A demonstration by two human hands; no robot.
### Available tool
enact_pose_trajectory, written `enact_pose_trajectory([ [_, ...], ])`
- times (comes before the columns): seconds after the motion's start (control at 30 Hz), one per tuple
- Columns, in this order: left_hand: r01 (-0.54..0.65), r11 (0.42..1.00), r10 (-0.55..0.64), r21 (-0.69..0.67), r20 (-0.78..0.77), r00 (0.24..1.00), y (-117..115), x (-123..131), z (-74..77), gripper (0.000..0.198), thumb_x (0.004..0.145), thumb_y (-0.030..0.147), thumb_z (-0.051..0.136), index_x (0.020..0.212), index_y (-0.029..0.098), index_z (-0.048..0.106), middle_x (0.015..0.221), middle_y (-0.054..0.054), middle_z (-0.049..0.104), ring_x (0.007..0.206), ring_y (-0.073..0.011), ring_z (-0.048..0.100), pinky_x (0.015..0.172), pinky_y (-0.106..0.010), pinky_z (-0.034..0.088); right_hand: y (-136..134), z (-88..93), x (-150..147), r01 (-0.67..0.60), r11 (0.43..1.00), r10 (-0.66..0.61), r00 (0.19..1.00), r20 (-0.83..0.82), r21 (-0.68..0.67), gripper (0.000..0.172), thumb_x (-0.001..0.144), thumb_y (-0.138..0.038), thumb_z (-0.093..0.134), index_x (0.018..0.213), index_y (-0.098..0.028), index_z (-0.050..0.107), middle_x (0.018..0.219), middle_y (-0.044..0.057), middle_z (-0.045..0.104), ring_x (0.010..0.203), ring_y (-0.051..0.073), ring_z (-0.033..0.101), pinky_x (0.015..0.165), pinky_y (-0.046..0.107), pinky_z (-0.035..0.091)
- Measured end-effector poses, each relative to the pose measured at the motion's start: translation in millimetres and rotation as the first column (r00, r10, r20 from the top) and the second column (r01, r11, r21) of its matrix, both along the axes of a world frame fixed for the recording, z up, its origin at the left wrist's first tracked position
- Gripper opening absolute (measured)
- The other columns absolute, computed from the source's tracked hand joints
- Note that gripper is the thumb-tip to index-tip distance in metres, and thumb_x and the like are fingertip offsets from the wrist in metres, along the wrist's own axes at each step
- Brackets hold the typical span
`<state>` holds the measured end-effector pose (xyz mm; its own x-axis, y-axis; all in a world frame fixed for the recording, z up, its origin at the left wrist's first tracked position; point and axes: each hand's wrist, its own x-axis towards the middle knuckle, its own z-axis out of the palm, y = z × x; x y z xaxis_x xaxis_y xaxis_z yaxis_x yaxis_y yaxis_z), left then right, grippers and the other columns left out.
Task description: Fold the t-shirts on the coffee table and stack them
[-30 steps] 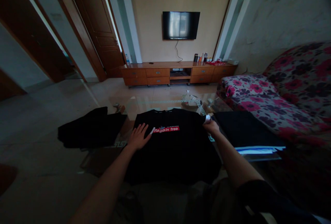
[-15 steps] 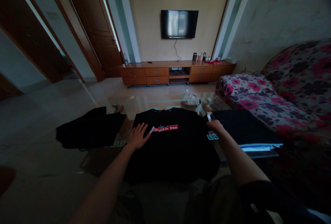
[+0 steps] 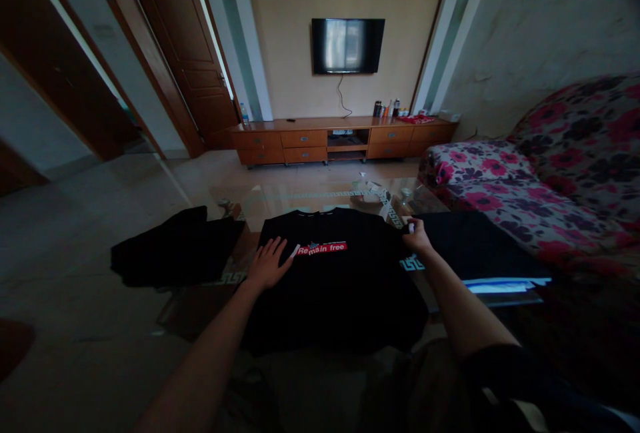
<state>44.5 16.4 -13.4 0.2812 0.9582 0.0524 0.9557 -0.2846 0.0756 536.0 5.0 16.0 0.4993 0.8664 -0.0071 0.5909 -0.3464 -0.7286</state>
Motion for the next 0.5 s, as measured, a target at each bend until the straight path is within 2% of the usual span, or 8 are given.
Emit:
enact_pose_trajectory([
  [0.07, -0.003, 1.0, 0.003, -0.006, -0.002, 1.0, 0, 0, 0.4, 0.074, 0.096, 0.066, 0.028, 0.158, 0.026, 0.031, 0.166, -0.004, 0.025, 0.153, -0.0276, 0.021, 0.123, -0.048, 0.019, 1, 5.6, -3, -0.066, 0.998, 0.066, 0.997, 0.046, 0.001, 0.049, 0.068, -0.012, 0.065, 0.116, -0.021, 0.064, 0.089, 0.002, 0.071, 0.084, 0.018, 0.068, 0.077, 0.024, 0.054],
  [0.13, -0.003, 1.0, 0.003, -0.012, -0.004, 1.0, 0, 1, 0.8, 0.074, 0.096, 0.066, 0.028, 0.158, 0.025, 0.031, 0.167, -0.004, 0.024, 0.153, -0.0276, 0.02, 0.123, -0.048, 0.018, 1, 14.5, -9, -0.114, 0.993, 0.114, 0.988, 0.108, -0.002, 0.049, 0.068, -0.009, 0.062, 0.116, -0.019, 0.067, 0.098, 0.006, 0.071, 0.094, 0.021, 0.068, 0.087, 0.027, 0.052],
  [0.2, -0.004, 1.0, 0.004, -0.012, -0.003, 1.0, 1, 1, 0.7, 0.074, 0.096, 0.066, 0.028, 0.158, 0.025, 0.031, 0.167, -0.004, 0.024, 0.153, -0.0274, 0.02, 0.123, -0.048, 0.018, -1, 25.2, -20, -0.16, 0.987, 0.155, 0.974, 0.164, 0.019, 0.055, 0.069, -0.007, 0.06, 0.123, -0.018, 0.066, 0.117, 0.01, 0.066, 0.109, 0.023, 0.064, 0.099, 0.03, 0.047],
  [0.27, -0.004, 1.0, 0.004, -0.011, 0.0, 1.0, 1, 1, 0.4, 0.074, 0.096, 0.066, 0.028, 0.158, 0.025, 0.031, 0.167, -0.004, 0.023, 0.153, -0.0274, 0.02, 0.123, -0.048, 0.018, -8, 35.0, -39, -0.275, 0.961, 0.252, 0.924, 0.286, 0.04, 0.064, 0.074, -0.006, 0.057, 0.137, -0.018, 0.059, 0.137, 0.013, 0.056, 0.123, 0.025, 0.056, 0.109, 0.032, 0.04],
  [0.3, -0.005, 1.0, 0.005, -0.011, 0.002, 1.0, 1, 1, 0.4, 0.074, 0.096, 0.066, 0.028, 0.158, 0.025, 0.031, 0.167, -0.004, 0.024, 0.153, -0.0274, 0.02, 0.123, -0.047, 0.018, -13, 38.6, -51, -0.387, 0.922, 0.345, 0.847, 0.404, 0.023, 0.067, 0.078, -0.006, 0.054, 0.144, -0.018, 0.054, 0.143, 0.014, 0.051, 0.127, 0.026, 0.052, 0.112, 0.034, 0.037],
  [0.37, -0.005, 1.0, 0.005, -0.018, 0.003, 1.0, 1, 1, 1.1, 0.074, 0.096, 0.066, 0.027, 0.158, 0.026, 0.031, 0.167, -0.004, 0.024, 0.153, -0.0275, 0.02, 0.123, -0.047, 0.018, -26, 41.9, -77, -0.587, 0.803, 0.524, 0.616, 0.588, -0.102, 0.066, 0.084, -0.006, 0.048, 0.148, -0.023, 0.05, 0.15, 0.012, 0.045, 0.133, 0.028, 0.045, 0.114, 0.038, 0.034],
  [0.43, -0.003, 1.0, 0.003, -0.026, 0.001, 1.0, 0, 1, 2.9, 0.074, 0.096, 0.066, 0.028, 0.158, 0.025, 0.031, 0.167, -0.005, 0.024, 0.153, -0.0277, 0.02, 0.123, -0.048, 0.019, -37, 40.3, -101, -0.677, 0.688, 0.659, 0.432, 0.615, -0.261, 0.061, 0.088, -0.006, 0.044, 0.144, -0.026, 0.054, 0.148, 0.011, 0.047, 0.129, 0.029, 0.047, 0.108, 0.04, 0.04],
  [0.5, -0.003, 1.0, 0.003, -0.028, 0.0, 1.0, -1, 1, 4.8, 0.074, 0.096, 0.066, 0.028, 0.158, 0.025, 0.031, 0.167, -0.005, 0.024, 0.153, -0.028, 0.02, 0.123, -0.048, 0.019, -45, 36.1, -118, -0.704, 0.61, 0.742, 0.344, 0.576, -0.365, 0.056, 0.09, -0.007, 0.042, 0.14, -0.026, 0.057, 0.142, 0.011, 0.052, 0.122, 0.028, 0.052, 0.101, 0.038, 0.045],
])
